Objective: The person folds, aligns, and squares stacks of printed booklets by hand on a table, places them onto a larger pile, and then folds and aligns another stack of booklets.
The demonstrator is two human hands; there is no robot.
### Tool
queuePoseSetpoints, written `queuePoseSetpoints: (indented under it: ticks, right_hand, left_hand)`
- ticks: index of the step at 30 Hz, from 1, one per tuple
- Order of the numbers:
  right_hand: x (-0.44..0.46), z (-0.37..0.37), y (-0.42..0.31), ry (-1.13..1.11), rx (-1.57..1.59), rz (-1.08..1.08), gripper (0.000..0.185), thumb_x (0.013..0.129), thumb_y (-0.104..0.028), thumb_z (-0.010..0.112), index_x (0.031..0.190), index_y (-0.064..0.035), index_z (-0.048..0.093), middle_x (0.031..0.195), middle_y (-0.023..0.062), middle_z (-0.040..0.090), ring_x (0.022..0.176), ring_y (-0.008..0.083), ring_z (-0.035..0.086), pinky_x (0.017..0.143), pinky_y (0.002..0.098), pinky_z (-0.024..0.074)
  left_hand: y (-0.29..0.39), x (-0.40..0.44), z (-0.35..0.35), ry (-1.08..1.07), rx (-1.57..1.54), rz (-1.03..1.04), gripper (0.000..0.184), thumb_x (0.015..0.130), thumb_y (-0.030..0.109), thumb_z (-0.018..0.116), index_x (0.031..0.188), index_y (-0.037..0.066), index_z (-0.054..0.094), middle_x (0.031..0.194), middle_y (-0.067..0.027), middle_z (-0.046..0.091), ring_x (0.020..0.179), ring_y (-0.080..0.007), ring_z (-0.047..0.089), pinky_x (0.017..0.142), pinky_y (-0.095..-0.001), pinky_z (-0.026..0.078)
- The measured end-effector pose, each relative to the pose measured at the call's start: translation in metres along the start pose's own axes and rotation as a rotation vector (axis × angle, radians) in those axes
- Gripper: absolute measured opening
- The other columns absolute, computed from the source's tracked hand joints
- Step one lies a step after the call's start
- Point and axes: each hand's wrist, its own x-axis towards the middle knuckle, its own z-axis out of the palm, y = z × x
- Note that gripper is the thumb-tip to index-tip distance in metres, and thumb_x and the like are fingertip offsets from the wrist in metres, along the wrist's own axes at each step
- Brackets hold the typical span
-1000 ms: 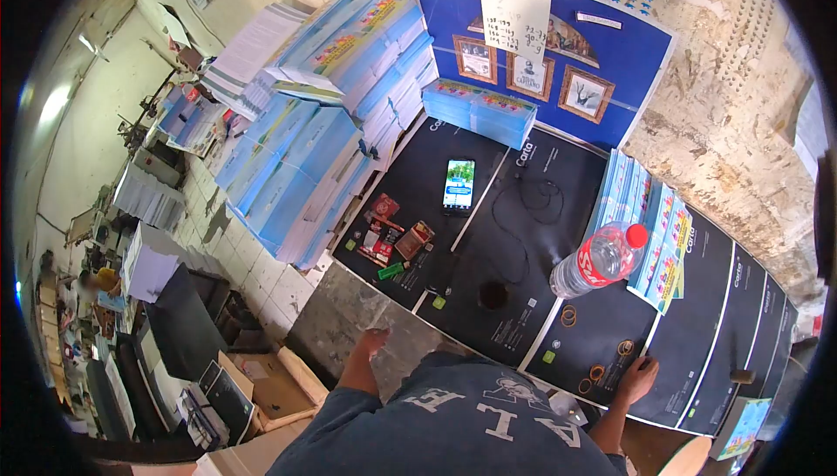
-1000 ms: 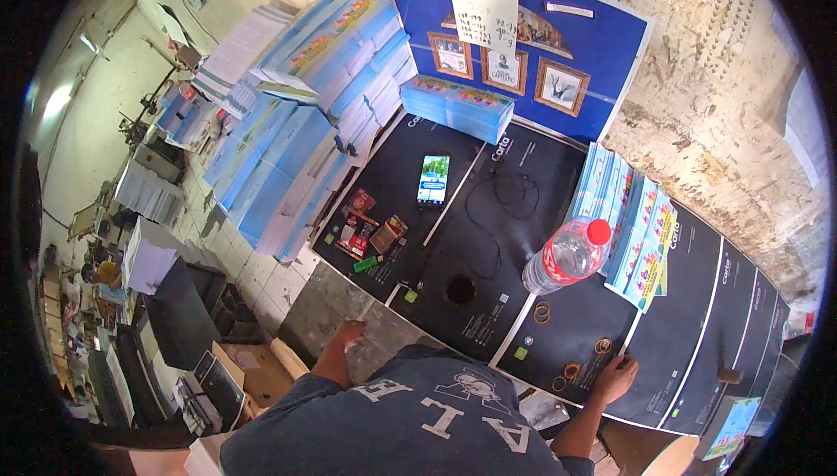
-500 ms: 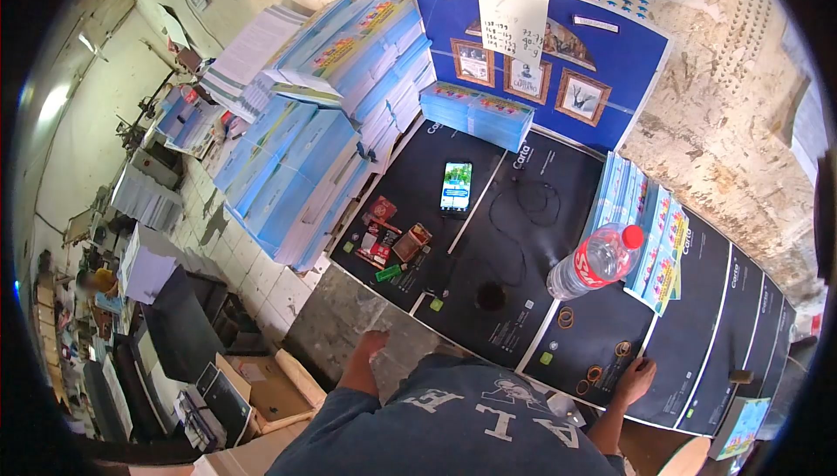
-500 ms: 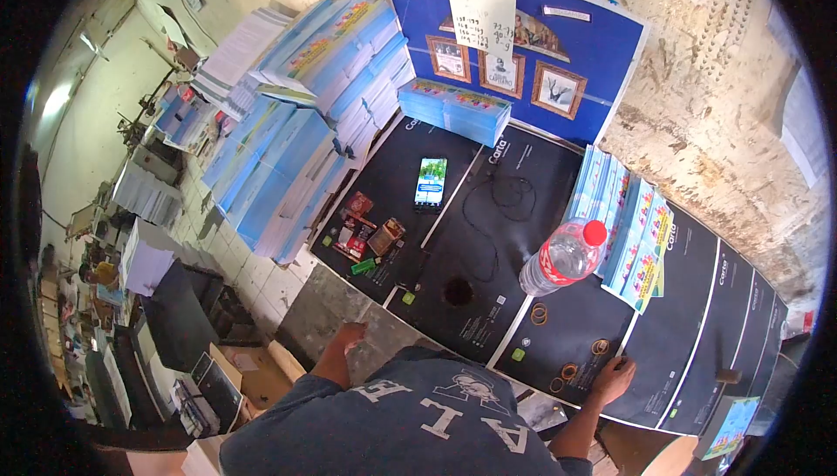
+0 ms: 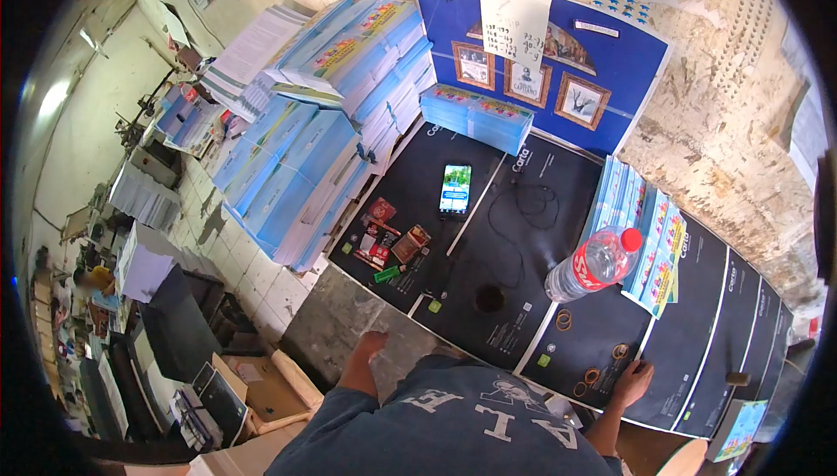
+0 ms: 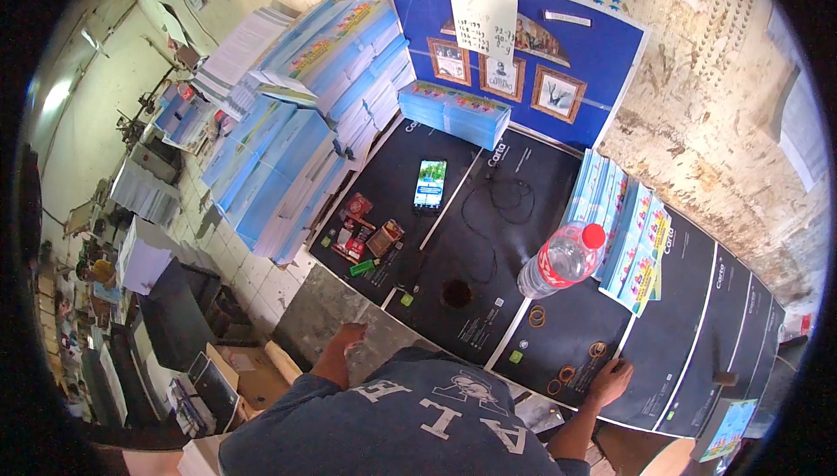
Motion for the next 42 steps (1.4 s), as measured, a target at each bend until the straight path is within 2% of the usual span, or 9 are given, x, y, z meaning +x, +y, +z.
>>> queuePoseSetpoints:
  ticks: [3, 5, 9, 12, 24, 26, 30, 36, 42]
  right_hand:
    - [0.000, 0.002, 0.002, -0.009, -0.016, -0.002, 0.015, 0.094, -0.017, 0.057, 0.094, -0.0014, 0.058, 0.093, 0.0184, 0.060, 0.090, 0.0393, 0.060, 0.078, 0.0490, 0.0469]
    - [0.002, 0.003, 0.004, -0.009, -0.019, -0.004, 0.015, 0.093, -0.017, 0.057, 0.094, -0.0015, 0.058, 0.093, 0.0182, 0.060, 0.090, 0.0391, 0.060, 0.078, 0.0491, 0.0470]
    - [0.000, -0.002, -0.002, -0.003, -0.012, -0.004, 0.016, 0.093, -0.018, 0.057, 0.093, -0.0019, 0.058, 0.093, 0.0183, 0.060, 0.090, 0.0390, 0.060, 0.078, 0.0493, 0.0469]
    - [0.000, -0.003, -0.004, -0.013, -0.006, 0.013, 0.016, 0.092, -0.018, 0.057, 0.094, -0.0021, 0.058, 0.093, 0.0185, 0.061, 0.090, 0.0392, 0.060, 0.079, 0.0497, 0.0468]
    - [-0.001, -0.001, -0.002, -0.008, 0.019, 0.028, 0.015, 0.092, -0.017, 0.059, 0.093, -0.0026, 0.058, 0.093, 0.0184, 0.061, 0.089, 0.0394, 0.060, 0.078, 0.0502, 0.0469]
    - [-0.002, -0.001, -0.002, -0.014, 0.020, 0.026, 0.014, 0.093, -0.017, 0.059, 0.093, -0.0026, 0.058, 0.093, 0.0183, 0.061, 0.089, 0.0395, 0.060, 0.078, 0.0501, 0.0470]
    - [-0.001, -0.001, -0.002, -0.005, 0.007, 0.002, 0.015, 0.093, -0.017, 0.058, 0.094, -0.0021, 0.058, 0.093, 0.0189, 0.061, 0.089, 0.0396, 0.060, 0.078, 0.0504, 0.0468]
    - [-0.002, 0.000, 0.000, 0.006, 0.015, -0.008, 0.016, 0.094, -0.017, 0.056, 0.094, -0.0013, 0.058, 0.092, 0.0195, 0.060, 0.089, 0.0401, 0.059, 0.078, 0.0504, 0.0461]
    - [-0.001, -0.001, 0.000, -0.008, 0.006, -0.015, 0.018, 0.096, -0.020, 0.055, 0.094, -0.0014, 0.056, 0.092, 0.0188, 0.060, 0.090, 0.0396, 0.059, 0.079, 0.0489, 0.0462]
  left_hand:
    - [-0.019, 0.015, 0.003, 0.130, 0.362, 0.655, 0.040, 0.097, 0.036, 0.048, 0.105, 0.002, 0.068, 0.094, -0.0176, 0.071, 0.091, -0.0364, 0.069, 0.084, -0.0466, 0.053]
    - [0.023, 0.004, -0.004, -0.146, 0.191, -0.069, 0.036, 0.092, 0.025, 0.054, 0.118, 0.003, 0.063, 0.104, -0.0205, 0.069, 0.096, -0.0387, 0.068, 0.085, -0.0480, 0.054]
    - [-0.013, 0.017, 0.003, -0.045, 0.258, 0.390, 0.047, 0.085, 0.019, 0.060, 0.129, 0.004, 0.056, 0.108, -0.0225, 0.068, 0.097, -0.0391, 0.068, 0.084, -0.0489, 0.055]
    - [0.011, 0.003, -0.005, -0.167, 0.312, 0.185, 0.048, 0.084, 0.019, 0.063, 0.129, 0.004, 0.056, 0.106, -0.0242, 0.067, 0.098, -0.0390, 0.067, 0.083, -0.0497, 0.055]
    - [0.032, -0.018, -0.015, -0.133, 0.347, 0.231, 0.043, 0.092, 0.034, 0.059, 0.122, 0.003, 0.061, 0.103, -0.0196, 0.070, 0.091, -0.0365, 0.070, 0.080, -0.0478, 0.056]
    - [0.057, -0.040, -0.018, -0.065, -0.024, -0.153, 0.041, 0.092, 0.032, 0.060, 0.121, 0.003, 0.061, 0.099, -0.0192, 0.070, 0.090, -0.0362, 0.070, 0.081, -0.0473, 0.057]
    - [0.050, -0.040, -0.019, -0.042, -0.068, -0.154, 0.041, 0.092, 0.030, 0.060, 0.123, 0.003, 0.062, 0.105, -0.0189, 0.070, 0.093, -0.0356, 0.070, 0.083, -0.0455, 0.057]
    - [0.007, -0.009, -0.016, -0.108, 0.244, 0.264, 0.045, 0.097, 0.039, 0.053, 0.120, 0.003, 0.063, 0.112, -0.0188, 0.068, 0.099, -0.0374, 0.068, 0.086, -0.0437, 0.056]
    - [0.057, -0.040, -0.025, -0.085, 0.001, -0.151, 0.047, 0.098, 0.045, 0.051, 0.116, 0.005, 0.066, 0.101, -0.0153, 0.071, 0.088, -0.0349, 0.070, 0.079, -0.0468, 0.057]
